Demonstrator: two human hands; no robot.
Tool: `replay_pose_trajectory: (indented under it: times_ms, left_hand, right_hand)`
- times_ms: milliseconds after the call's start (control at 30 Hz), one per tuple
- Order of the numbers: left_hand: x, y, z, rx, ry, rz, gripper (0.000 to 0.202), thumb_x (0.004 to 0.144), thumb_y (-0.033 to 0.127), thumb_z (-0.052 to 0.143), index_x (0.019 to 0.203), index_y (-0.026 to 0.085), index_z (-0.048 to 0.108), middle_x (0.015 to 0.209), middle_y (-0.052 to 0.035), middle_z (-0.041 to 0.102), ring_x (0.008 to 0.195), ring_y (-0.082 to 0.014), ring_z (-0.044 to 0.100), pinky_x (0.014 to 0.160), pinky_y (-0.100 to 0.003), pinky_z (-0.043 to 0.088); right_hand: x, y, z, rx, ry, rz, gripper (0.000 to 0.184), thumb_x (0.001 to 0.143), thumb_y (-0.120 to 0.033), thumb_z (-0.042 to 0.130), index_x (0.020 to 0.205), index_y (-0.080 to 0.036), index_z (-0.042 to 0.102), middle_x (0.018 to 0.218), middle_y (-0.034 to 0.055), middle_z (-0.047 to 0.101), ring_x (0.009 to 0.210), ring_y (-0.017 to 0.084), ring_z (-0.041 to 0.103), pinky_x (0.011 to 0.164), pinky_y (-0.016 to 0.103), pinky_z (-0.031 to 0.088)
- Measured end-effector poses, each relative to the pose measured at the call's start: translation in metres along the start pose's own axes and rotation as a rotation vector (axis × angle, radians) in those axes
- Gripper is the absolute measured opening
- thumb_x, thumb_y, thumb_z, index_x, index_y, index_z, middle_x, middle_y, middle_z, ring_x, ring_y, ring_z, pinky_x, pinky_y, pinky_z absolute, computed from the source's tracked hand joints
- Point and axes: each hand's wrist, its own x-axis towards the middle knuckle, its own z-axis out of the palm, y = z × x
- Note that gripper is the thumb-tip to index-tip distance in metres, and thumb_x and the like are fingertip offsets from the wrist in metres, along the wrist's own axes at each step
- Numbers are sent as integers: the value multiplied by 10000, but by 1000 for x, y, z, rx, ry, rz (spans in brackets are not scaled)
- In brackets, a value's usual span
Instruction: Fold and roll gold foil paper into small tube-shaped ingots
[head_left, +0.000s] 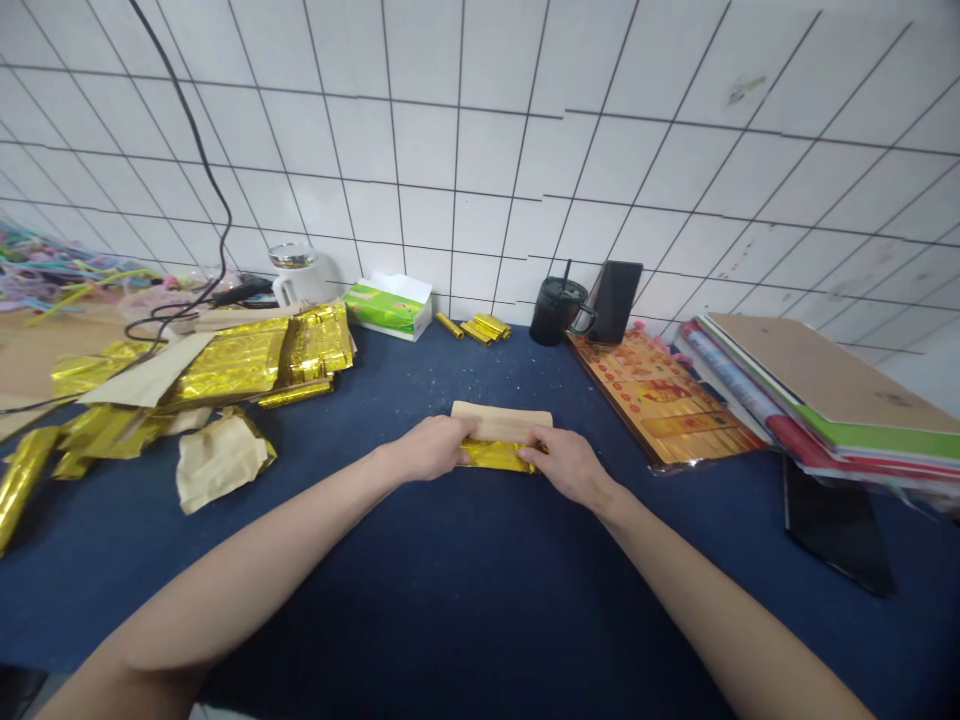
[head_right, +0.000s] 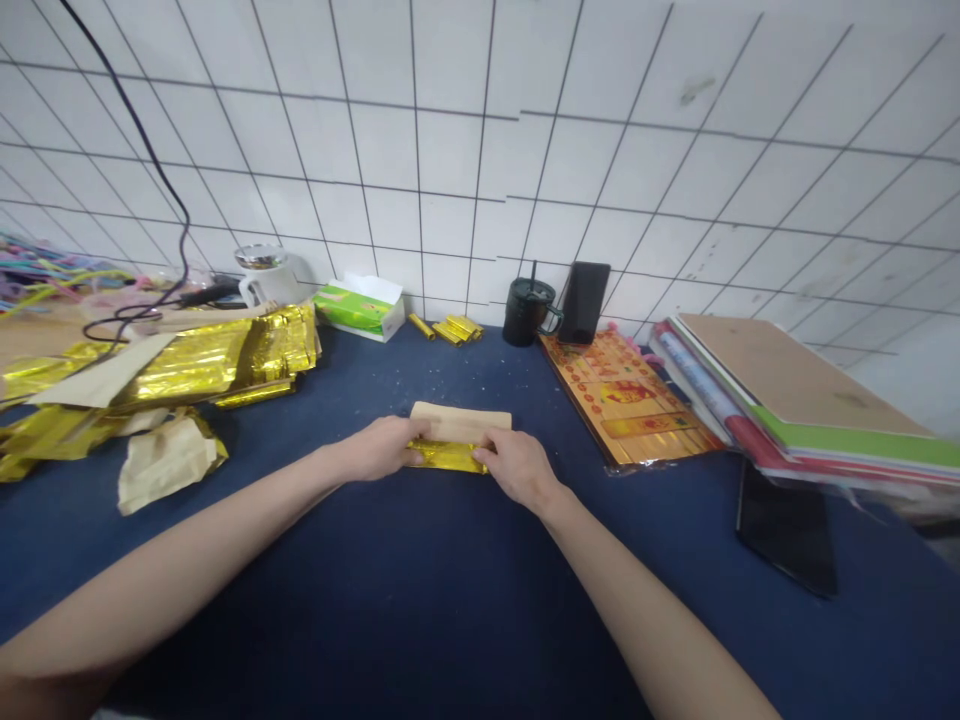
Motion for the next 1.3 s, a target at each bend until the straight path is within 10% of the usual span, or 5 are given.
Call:
replay_pose_trajectory:
  times_ms: [267,433,800,1100,1300]
  left_hand:
    - [-5,3,-5,113,24,-56,282,731,276,557,987,175,494,853,-95,615,793,-245,592,663,-307,423]
    - [-21,33,0,406,275,24,220,794,91,386,965,123,521,976,-140,546,939,-275,520,757,-382,413]
    - [-32,48,32,237,85,196,810,744,627,393,1298,43,302,1358,-238,259,1270,-328,202,1006,-429,227]
    - [-33,28,25,132,5,303,852,726,656,386,1353,112,191,1414,-191,97,1302,-281,53,1042,-383,131]
    - [-32,27,29,137,31,332,853,717,643,418,1344,108,198,1417,-183,116,1303,-285,67,1042,-403,122]
  right_hand:
    - [-1,-3,0,-9,-14,23,121,735,-287,525,641,-210,535,581,-19,570,574,140,524,510,229,274]
    - [-3,-3,1,-26,-2,20,112,740,-291,521,660,-214,532,623,-11,599,606,152,549,522,236,288]
    - [-9,-7,2,-129,-18,83,127,762,-292,506,685,-200,548,665,5,622,624,150,565,525,239,284]
    - [-19,-20,-18,-276,21,83,142,804,-222,442,805,-179,577,791,61,637,705,186,592,584,267,370]
    - [-35,-44,1,-240,5,-393,563,842,-457,357,1273,-94,368,1354,154,342,1255,257,267,1001,413,227]
